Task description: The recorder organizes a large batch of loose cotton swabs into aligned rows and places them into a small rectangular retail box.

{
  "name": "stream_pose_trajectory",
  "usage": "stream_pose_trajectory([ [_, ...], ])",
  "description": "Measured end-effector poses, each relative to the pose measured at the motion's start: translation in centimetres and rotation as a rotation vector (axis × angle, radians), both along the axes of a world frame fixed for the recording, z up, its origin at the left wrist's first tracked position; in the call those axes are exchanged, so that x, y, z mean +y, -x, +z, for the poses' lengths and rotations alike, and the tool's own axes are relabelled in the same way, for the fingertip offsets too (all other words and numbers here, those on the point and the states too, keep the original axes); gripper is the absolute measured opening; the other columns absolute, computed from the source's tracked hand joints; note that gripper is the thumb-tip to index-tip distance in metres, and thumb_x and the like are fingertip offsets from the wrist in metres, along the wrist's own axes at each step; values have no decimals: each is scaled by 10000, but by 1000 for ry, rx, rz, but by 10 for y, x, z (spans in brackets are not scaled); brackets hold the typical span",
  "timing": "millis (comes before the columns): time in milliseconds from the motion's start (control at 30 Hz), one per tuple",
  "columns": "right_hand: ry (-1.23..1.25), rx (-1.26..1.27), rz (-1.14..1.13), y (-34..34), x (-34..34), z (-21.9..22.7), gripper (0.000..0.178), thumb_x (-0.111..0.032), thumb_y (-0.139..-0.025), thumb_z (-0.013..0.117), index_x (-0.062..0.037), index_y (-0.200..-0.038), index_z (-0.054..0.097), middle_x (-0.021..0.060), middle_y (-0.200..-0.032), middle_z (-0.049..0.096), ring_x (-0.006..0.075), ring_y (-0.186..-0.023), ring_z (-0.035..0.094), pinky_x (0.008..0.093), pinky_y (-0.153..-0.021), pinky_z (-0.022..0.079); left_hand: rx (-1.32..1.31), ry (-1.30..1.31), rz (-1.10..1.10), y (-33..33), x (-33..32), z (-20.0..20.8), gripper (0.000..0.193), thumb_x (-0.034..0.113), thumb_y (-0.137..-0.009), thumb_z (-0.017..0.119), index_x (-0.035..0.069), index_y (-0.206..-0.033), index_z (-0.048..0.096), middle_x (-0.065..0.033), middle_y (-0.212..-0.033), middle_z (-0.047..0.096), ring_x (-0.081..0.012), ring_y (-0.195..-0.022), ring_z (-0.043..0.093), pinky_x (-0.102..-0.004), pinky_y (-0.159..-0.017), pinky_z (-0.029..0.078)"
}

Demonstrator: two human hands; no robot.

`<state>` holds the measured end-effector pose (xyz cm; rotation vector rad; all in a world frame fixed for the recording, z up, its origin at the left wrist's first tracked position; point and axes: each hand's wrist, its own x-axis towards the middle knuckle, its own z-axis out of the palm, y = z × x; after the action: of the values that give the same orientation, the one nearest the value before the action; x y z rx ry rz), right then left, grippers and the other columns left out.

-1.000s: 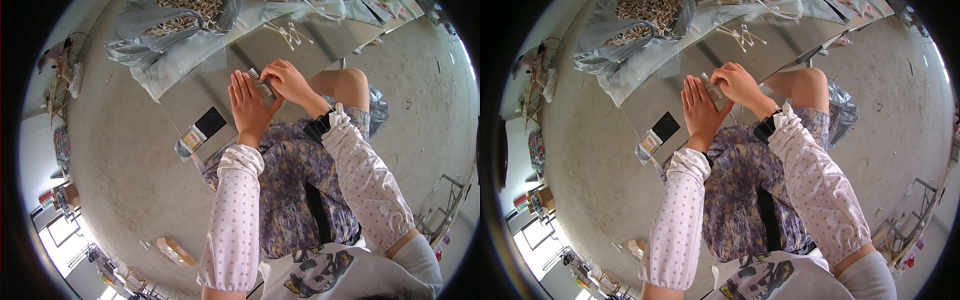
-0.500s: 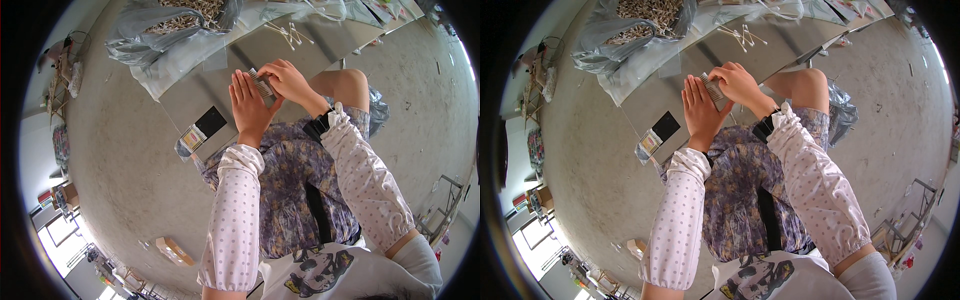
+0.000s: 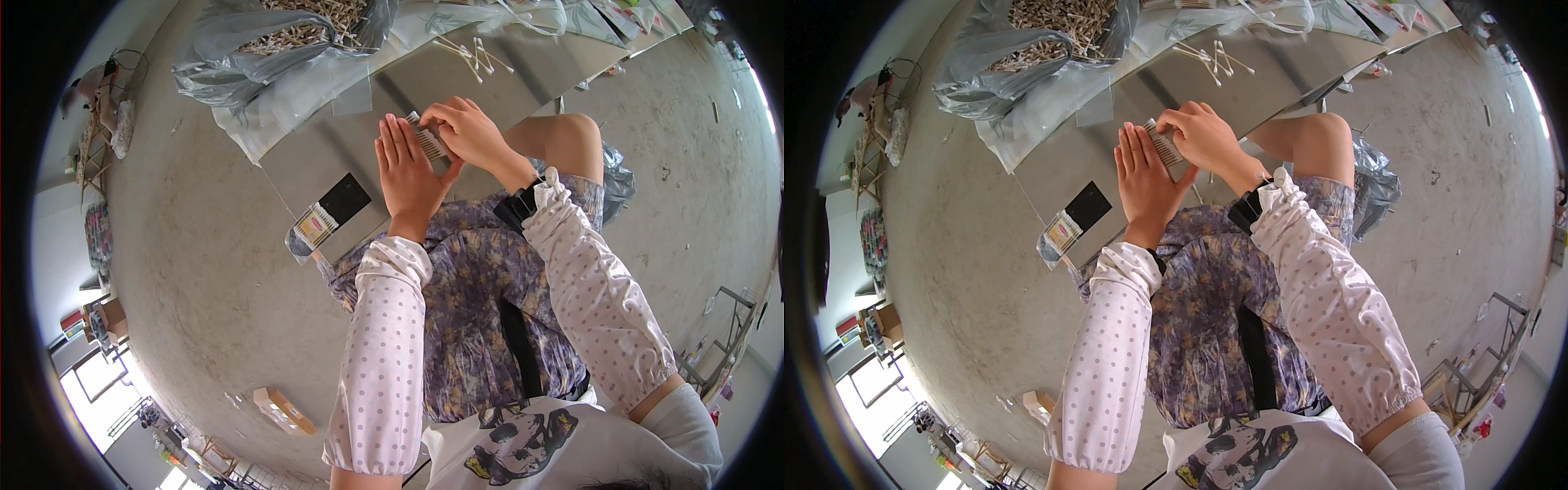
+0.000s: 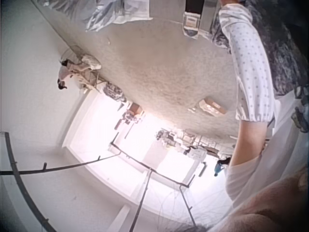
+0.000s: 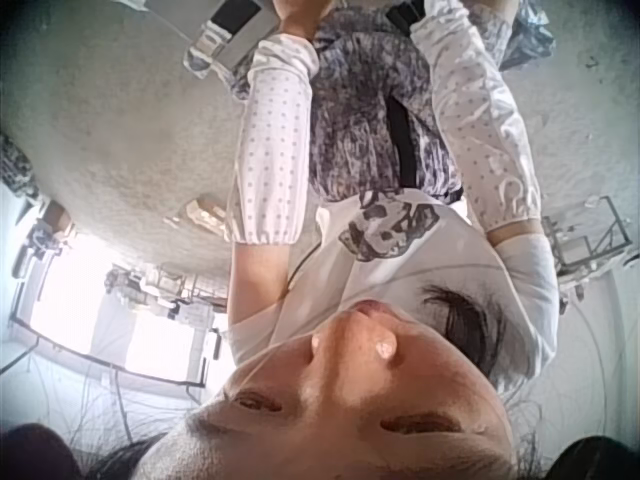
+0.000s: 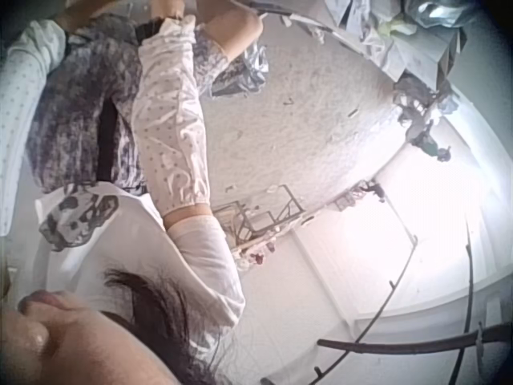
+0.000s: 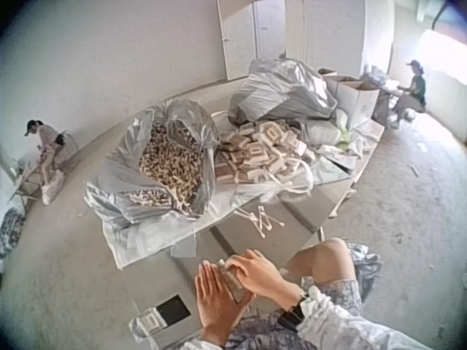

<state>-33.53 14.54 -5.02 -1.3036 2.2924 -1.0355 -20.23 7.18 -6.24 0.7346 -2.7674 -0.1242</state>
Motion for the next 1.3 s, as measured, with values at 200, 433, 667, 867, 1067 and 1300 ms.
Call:
stream_pose_trajectory([
  [200,-66,-105,-76,-4,-11,15,232,-74,-873,557,-187,-1008,708,20,-984,635,255,-1060,571,388,-918,473,-21,-34,-4,-3,-1,0,1112,701,-818,584,-123,-1479,239,-302,-1554,244,-388,-1482,200,-475,-1204,199],
  [433,82,193,60,8,-34,3,98,-128,-817,686,-149,-900,733,33,-953,634,254,-965,605,383,-862,497,-6,-40,-20,0,3,5,1126,697,-807,606,-127,-1478,232,-310,-1551,242,-405,-1475,214,-488,-1196,219],
  [667,161,210,-131,41,-32,8,116,-110,-782,684,-123,-887,733,58,-915,640,277,-960,607,399,-847,498,173,-148,-16,-15,0,7,1065,617,-844,631,-113,-1493,208,-312,-1562,214,-429,-1474,200,-540,-1185,199],
  [867,126,-146,-149,19,2,27,161,-85,-810,688,-102,-968,711,68,-925,624,252,-838,641,367,-750,521,196,-228,-22,-32,4,7,1016,549,-880,636,-111,-1504,180,-305,-1576,187,-441,-1476,181,-564,-1179,177],
  [1067,135,120,49,5,3,28,73,-53,-823,637,-92,-883,621,40,-898,621,274,-806,625,393,-731,504,-40,-127,-29,-20,9,14,1028,613,-861,615,-121,-1481,248,-295,-1560,246,-402,-1475,222,-523,-1182,212],
  [1300,7,357,320,14,-5,29,71,-84,-818,645,-105,-846,583,30,-838,577,234,-799,608,356,-785,481,-62,-87,-17,-21,11,11,1031,666,-858,570,-119,-1464,290,-287,-1548,282,-390,-1465,257,-508,-1182,226],
])
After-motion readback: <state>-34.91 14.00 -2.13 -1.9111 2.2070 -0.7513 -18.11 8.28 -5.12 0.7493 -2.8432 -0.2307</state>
